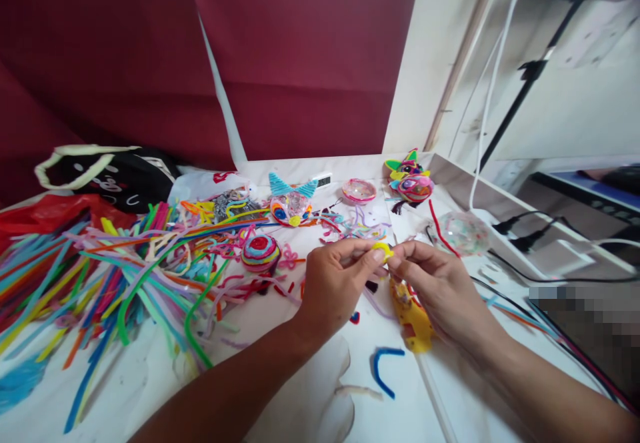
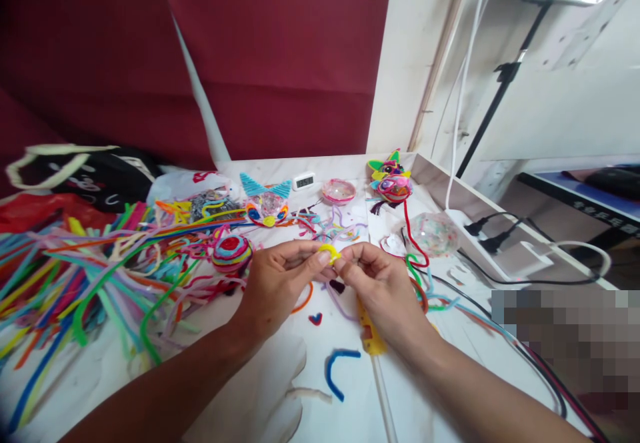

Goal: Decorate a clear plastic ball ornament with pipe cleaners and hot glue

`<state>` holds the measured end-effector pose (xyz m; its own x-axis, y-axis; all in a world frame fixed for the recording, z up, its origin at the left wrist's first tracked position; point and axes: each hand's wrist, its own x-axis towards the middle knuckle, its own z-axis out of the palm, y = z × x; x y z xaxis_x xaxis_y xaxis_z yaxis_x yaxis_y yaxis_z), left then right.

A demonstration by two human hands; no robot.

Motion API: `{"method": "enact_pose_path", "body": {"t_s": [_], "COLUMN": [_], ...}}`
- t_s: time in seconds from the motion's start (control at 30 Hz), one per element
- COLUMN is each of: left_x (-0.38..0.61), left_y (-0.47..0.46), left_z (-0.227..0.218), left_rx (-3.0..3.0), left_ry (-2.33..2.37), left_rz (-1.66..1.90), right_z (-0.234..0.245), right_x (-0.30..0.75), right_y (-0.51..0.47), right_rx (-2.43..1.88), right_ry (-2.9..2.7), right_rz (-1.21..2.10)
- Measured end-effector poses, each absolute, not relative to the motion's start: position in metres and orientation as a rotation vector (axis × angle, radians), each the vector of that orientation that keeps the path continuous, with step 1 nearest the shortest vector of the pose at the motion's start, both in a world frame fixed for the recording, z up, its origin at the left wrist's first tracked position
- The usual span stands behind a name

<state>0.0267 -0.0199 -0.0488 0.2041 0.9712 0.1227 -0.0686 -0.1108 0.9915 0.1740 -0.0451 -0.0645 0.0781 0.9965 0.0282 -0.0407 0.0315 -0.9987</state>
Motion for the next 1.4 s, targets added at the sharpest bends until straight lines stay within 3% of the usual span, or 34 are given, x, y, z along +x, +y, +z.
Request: {"method": "enact_pose_path", "body": {"t_s": [0.87, 1.4], "left_x": [0.026, 0.027], "left_y": [-0.013, -0.009], "left_z": [-0.053, -0.063], "left_rx": [1.375, 1.515], "left_ry": [0.88, 0.999], "left_rz": [1.18, 1.229], "right_z": [-0.051, -0.049], "right_x": [0.18, 0.181], "right_y": [-0.035, -0.036], "right_rx": [-1.181, -1.388], "right_ry": [-1.348, -1.703], "right_rz": [1.188, 0.656]}}
